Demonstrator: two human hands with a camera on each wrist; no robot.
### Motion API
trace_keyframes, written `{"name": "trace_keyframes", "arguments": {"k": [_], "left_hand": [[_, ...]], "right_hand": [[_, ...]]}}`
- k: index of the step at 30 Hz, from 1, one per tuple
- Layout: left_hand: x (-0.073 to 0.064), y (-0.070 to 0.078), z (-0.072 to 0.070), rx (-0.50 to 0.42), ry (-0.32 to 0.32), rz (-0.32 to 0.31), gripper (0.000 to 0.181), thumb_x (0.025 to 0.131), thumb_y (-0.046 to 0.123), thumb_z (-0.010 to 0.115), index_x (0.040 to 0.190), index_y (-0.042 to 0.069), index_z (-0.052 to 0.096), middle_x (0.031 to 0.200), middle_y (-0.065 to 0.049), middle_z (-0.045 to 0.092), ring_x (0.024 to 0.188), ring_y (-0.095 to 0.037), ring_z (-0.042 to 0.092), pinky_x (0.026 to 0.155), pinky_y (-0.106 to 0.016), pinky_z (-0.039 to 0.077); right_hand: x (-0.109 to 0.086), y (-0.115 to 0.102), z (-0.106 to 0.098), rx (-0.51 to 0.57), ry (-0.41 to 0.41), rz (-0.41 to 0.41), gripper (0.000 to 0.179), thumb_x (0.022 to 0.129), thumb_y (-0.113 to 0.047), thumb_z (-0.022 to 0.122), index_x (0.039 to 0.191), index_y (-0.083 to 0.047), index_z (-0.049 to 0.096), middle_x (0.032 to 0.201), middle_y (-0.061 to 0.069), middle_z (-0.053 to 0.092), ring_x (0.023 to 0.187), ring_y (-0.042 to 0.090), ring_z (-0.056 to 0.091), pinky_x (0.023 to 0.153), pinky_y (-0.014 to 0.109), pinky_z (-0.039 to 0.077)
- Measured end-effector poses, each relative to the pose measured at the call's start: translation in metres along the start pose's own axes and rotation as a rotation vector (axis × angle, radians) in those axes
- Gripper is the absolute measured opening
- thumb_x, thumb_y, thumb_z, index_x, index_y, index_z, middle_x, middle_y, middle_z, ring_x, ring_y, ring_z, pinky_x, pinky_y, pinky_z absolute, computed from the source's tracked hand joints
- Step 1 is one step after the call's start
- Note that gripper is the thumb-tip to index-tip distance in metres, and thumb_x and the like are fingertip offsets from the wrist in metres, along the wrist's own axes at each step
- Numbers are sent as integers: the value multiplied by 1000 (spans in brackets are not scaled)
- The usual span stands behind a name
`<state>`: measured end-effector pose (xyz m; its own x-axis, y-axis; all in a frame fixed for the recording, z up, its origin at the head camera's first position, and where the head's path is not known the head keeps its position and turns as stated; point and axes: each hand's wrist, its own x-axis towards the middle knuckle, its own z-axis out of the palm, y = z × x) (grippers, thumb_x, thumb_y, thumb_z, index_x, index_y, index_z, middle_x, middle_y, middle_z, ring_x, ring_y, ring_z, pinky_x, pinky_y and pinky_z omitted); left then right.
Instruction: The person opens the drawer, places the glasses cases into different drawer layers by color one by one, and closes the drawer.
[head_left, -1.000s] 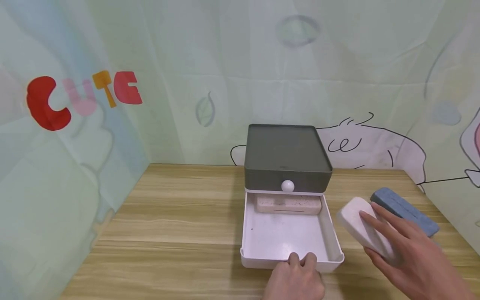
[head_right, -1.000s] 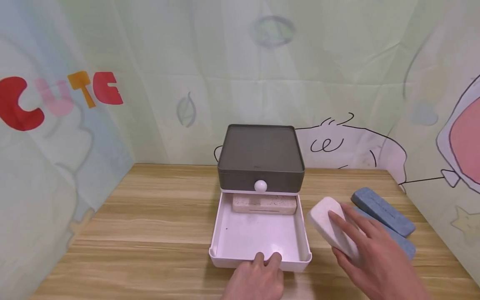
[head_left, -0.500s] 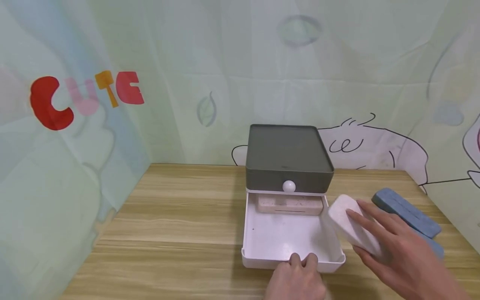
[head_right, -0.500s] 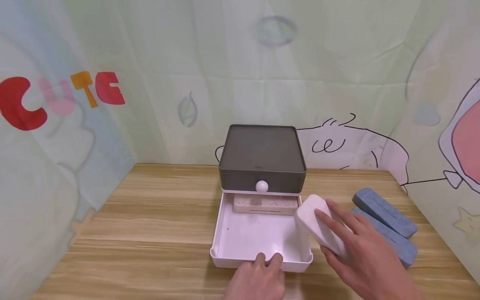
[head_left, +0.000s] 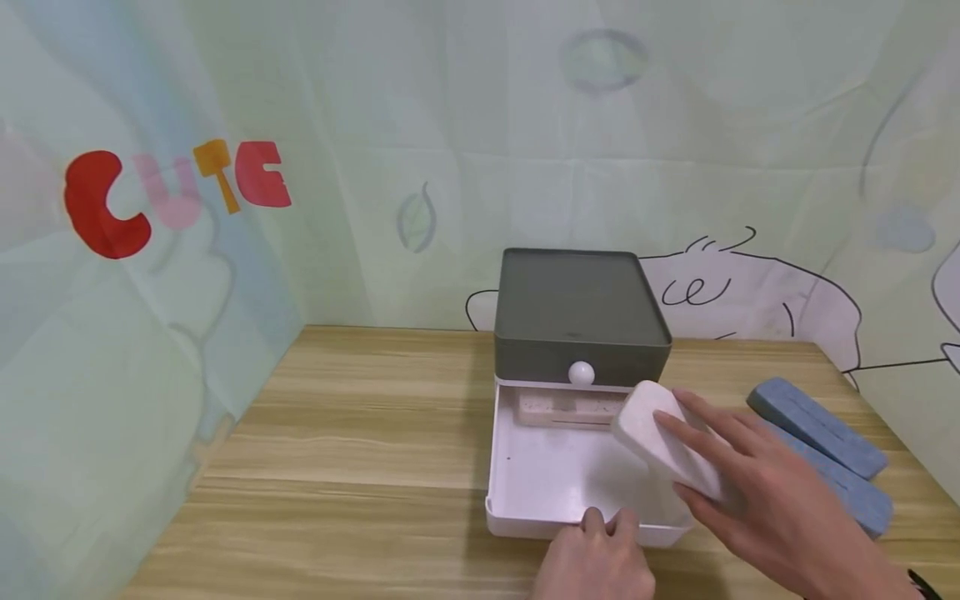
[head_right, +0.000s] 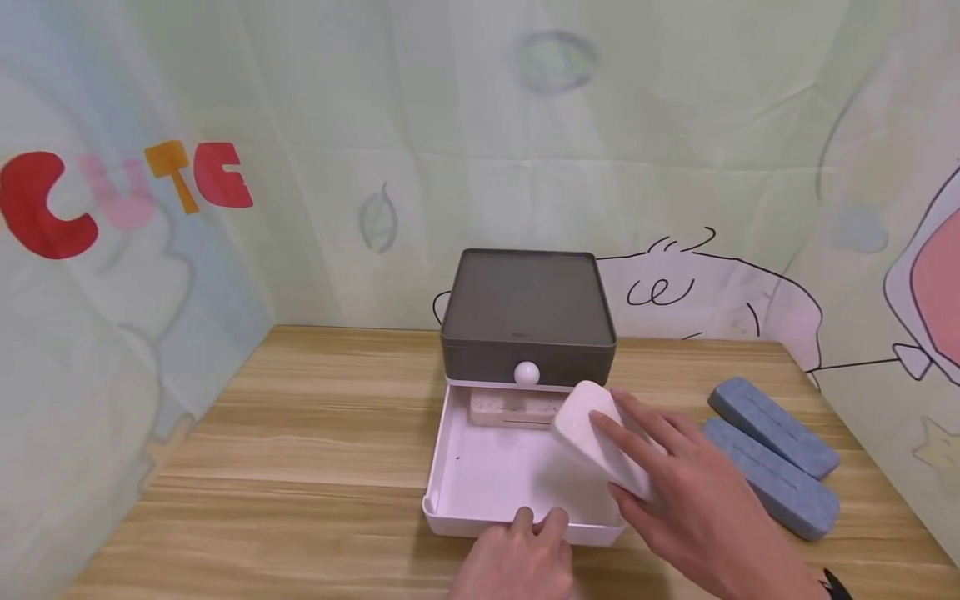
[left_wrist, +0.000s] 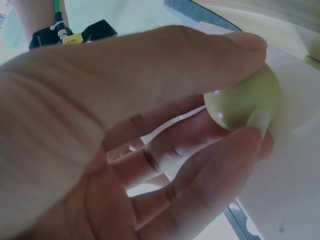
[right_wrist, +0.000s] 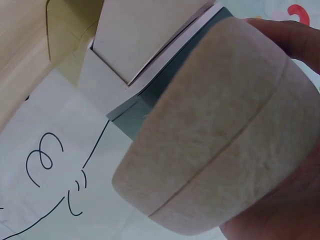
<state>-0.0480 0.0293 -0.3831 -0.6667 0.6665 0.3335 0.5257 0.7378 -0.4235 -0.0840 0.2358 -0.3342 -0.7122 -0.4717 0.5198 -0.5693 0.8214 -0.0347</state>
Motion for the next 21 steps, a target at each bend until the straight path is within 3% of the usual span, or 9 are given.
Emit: {"name": "trace_keyframes", "arguments": {"k": [2,11,21], "left_hand": [[0,0,0,4,21,0,16,83,44,66,70,38,73,80,6,53,57,-11,44,39,-25,29],[1,0,0,-8,7,14,16,84,43,66,71,37,73,81,6,54,57,-12,43,39,-24,29],[2,0,0,-30,-47,22,15,86,43,66,75,37,74,83,7,55,59,-12,44,41,-24,30]], "right_hand": [[3,-2,0,2,-5,-3,73,78,-34,86,145,-32,56,154,1,52,121,25,61,84,33,50],[11,-10,1,13,-45,-19,86,72,-23,90,149,-32,52,159,-1,46,120,27,63,78,45,56],[20,-15,6,33,-45,-52,86,70,-20,90,148,-31,54,158,1,48,121,23,61,71,34,55]]}}
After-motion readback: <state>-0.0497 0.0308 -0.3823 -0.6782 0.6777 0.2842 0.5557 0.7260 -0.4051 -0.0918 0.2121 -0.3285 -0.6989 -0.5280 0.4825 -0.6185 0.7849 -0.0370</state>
